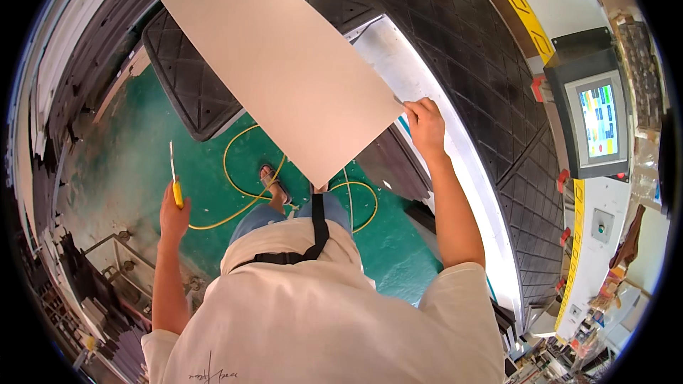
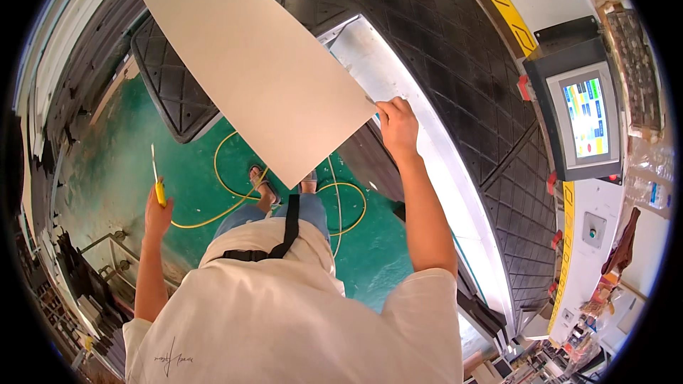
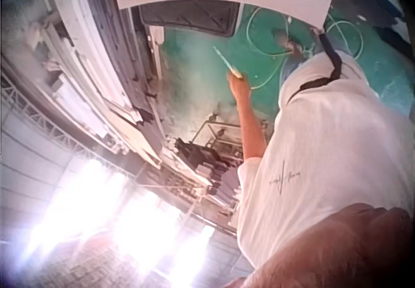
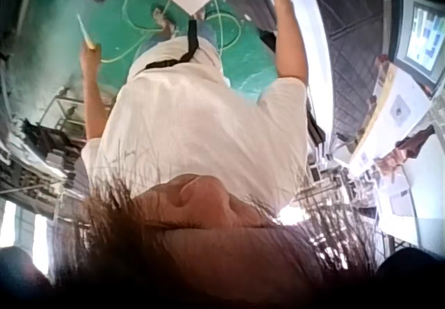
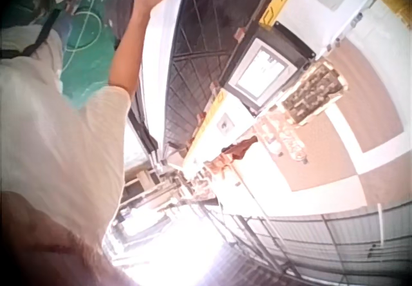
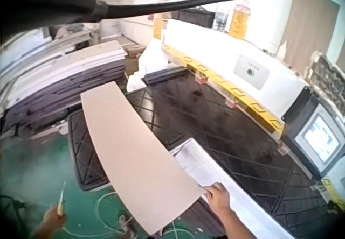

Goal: The person cleans a large white panel using a yellow air blower and a small brush. They wipe the surface and edges of the panel, then place it on a stack of other panels. The person also briefly handles a small wooden block and a pencil from a nearby container.

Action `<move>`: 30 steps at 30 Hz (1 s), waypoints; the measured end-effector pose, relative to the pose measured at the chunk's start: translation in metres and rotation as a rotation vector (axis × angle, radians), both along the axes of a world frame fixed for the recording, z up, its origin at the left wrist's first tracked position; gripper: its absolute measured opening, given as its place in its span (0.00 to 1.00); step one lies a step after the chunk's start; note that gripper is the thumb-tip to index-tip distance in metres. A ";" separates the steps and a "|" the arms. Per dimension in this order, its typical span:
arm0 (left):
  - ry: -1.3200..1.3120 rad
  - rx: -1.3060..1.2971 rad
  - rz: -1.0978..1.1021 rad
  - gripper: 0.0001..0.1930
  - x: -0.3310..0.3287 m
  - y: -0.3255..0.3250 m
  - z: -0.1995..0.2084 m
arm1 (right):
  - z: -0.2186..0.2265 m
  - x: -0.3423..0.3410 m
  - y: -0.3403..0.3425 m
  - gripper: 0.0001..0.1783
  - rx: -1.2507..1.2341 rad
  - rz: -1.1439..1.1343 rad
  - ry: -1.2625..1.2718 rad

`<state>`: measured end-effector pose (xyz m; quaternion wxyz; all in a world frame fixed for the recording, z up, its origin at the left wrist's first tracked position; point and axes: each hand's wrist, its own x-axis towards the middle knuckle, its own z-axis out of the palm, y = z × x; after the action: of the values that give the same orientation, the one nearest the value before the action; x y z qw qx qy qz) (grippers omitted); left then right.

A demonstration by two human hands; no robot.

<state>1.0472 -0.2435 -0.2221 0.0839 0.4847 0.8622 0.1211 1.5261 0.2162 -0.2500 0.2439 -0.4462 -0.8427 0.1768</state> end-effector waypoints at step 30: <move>-0.211 -0.460 -0.359 0.22 0.045 0.137 0.145 | -0.018 -0.090 -0.151 0.02 0.058 -0.122 -0.016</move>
<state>1.0924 -0.1069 -0.0774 0.3008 0.5821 0.7542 -0.0443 1.4357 0.0654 -0.2681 0.2603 -0.4910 -0.8205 0.1337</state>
